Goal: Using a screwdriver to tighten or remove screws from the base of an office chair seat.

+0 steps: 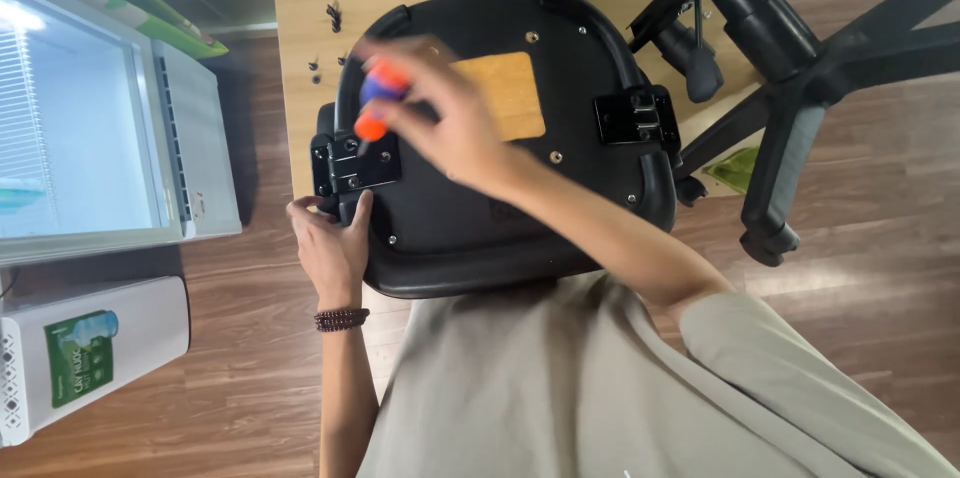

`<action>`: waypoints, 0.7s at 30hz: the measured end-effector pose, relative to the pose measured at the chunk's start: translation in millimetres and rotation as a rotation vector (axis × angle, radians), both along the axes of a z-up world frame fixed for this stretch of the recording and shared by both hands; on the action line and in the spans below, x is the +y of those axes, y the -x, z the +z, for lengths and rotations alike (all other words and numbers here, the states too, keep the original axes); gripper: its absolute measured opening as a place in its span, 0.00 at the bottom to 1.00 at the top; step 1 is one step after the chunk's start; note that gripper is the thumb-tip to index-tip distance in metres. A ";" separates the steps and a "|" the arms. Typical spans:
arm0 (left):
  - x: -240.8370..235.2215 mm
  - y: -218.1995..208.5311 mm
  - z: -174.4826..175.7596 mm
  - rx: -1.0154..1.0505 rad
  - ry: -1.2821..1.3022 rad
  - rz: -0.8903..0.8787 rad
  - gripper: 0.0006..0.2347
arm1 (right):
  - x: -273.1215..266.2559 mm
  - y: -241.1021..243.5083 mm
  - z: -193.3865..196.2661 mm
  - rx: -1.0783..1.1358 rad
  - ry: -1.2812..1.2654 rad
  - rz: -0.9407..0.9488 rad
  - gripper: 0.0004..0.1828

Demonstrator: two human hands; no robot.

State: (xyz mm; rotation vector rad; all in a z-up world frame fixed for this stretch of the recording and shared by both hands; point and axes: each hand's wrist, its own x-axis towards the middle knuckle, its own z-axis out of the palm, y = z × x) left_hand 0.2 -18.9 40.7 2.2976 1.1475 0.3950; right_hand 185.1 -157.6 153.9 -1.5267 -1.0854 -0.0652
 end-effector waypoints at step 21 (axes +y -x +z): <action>9.6 15.9 -27.8 0.060 0.312 -0.068 0.31 | -217.9 -79.6 -15.7 -0.023 0.331 -0.710 0.19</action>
